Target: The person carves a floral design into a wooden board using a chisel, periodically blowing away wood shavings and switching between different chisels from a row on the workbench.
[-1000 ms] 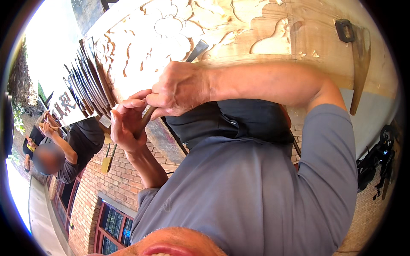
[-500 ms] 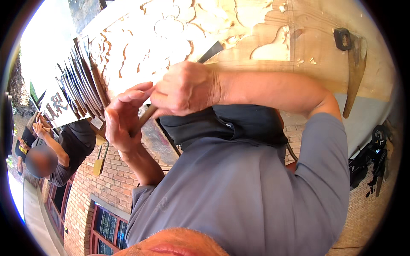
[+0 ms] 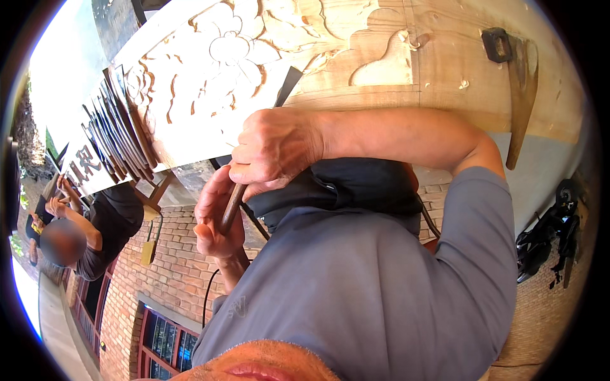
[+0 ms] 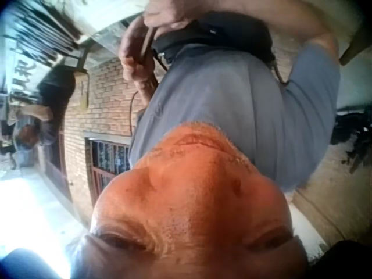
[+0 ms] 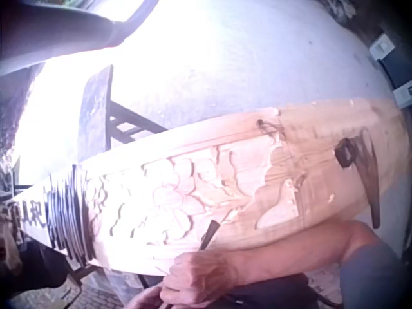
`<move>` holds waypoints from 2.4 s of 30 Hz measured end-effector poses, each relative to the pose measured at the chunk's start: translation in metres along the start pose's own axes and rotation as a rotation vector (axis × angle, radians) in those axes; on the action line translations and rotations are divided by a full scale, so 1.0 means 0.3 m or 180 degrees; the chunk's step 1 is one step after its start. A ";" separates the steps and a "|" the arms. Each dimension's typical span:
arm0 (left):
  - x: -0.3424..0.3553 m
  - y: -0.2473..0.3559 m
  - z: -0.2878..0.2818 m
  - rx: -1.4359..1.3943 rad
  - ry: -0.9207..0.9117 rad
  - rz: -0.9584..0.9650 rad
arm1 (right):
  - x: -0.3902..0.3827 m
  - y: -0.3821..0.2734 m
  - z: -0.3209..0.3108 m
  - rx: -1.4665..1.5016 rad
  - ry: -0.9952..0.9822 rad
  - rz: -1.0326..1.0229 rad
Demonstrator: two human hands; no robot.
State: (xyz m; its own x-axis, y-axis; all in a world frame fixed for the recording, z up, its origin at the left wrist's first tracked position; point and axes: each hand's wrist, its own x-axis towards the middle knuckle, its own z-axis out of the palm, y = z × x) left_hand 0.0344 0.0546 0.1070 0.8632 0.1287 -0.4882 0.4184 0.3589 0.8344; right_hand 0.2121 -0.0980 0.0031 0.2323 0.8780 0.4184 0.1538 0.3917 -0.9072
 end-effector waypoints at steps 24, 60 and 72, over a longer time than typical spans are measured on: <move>0.137 0.075 0.015 0.0301 0.0058 -0.0169 | 0.001 0.056 -0.005 -0.0788 0.0713 -0.0248; 0.396 0.220 -0.082 0.0382 -0.0936 -0.0554 | 0.064 -0.002 -0.104 -0.2279 0.1685 -0.0246; 0.440 0.241 -0.100 0.0931 -0.0761 -0.0597 | 0.081 0.012 -0.103 -0.2442 0.1653 -0.0094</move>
State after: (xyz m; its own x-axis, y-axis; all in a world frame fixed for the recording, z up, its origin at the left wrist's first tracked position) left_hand 0.1700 0.1254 0.0952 0.7913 -0.1444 -0.5941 0.6073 0.0736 0.7910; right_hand 0.2480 -0.0838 0.0115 0.5908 0.5646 0.5763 0.7171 -0.0400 -0.6959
